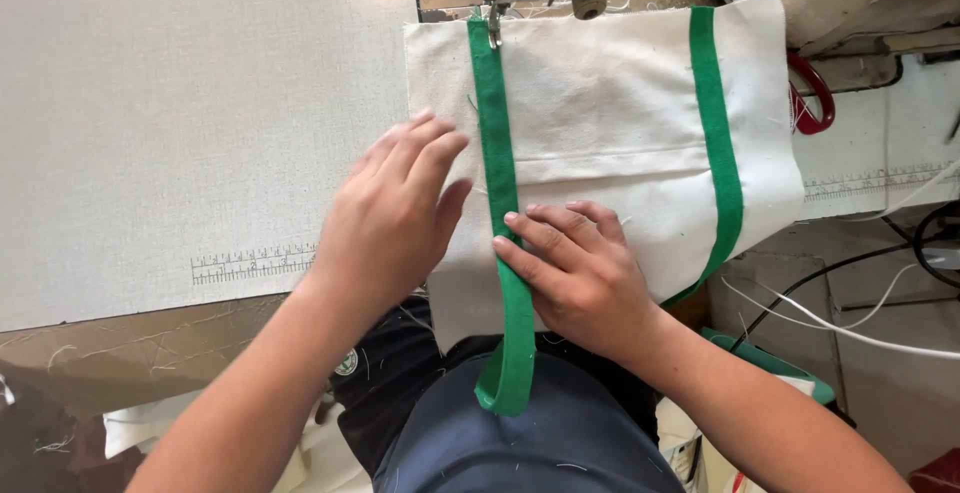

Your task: Sewing a green strap onto a white fabric bag using an industrial sewing machine and trimming with scissors.

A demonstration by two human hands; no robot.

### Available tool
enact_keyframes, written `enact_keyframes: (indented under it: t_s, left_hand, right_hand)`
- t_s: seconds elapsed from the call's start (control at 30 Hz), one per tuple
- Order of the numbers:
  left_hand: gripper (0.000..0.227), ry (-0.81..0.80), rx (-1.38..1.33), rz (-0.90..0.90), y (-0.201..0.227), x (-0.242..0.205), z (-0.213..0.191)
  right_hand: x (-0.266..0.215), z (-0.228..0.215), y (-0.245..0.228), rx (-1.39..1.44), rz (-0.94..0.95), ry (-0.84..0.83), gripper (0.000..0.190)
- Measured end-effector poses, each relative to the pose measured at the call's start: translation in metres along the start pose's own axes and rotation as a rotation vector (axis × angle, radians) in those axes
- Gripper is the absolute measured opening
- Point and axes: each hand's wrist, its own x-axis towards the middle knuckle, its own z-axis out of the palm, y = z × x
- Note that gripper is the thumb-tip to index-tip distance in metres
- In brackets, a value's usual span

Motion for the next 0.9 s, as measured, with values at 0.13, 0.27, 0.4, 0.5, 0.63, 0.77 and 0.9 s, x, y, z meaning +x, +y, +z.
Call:
enact_keyframes:
  t_s: [0.13, 0.27, 0.4, 0.5, 0.63, 0.77, 0.9]
  left_hand:
    - [0.027, -0.086, -0.024, 0.042, -0.023, 0.009, 0.033]
    - [0.039, -0.191, 0.064, 0.057, -0.028, 0.014, 0.041]
    - [0.056, -0.253, 0.184, 0.087, -0.031, 0.015, 0.040]
    - [0.062, -0.251, 0.199, 0.070, -0.031, 0.014, 0.041]
    - [0.073, -0.301, 0.248, 0.052, -0.028, 0.016, 0.040]
    - [0.073, -0.274, 0.293, 0.060, -0.026, 0.016, 0.038]
    - [0.077, -0.266, 0.308, 0.070, -0.027, 0.019, 0.038]
  right_hand:
    - [-0.002, -0.001, 0.000, 0.013, 0.014, -0.011, 0.018]
    - [-0.001, -0.005, 0.002, -0.005, 0.004, -0.100, 0.024]
    - [0.006, -0.018, 0.016, 0.130, 0.011, -0.223, 0.032]
    - [0.010, -0.017, 0.035, 0.029, 0.053, -0.204, 0.037]
    - [0.001, -0.003, 0.056, -0.030, 0.052, -0.318, 0.063]
    - [0.002, -0.001, 0.057, -0.053, 0.027, -0.353, 0.066]
    - [0.007, -0.002, 0.060, -0.046, 0.034, -0.385, 0.066]
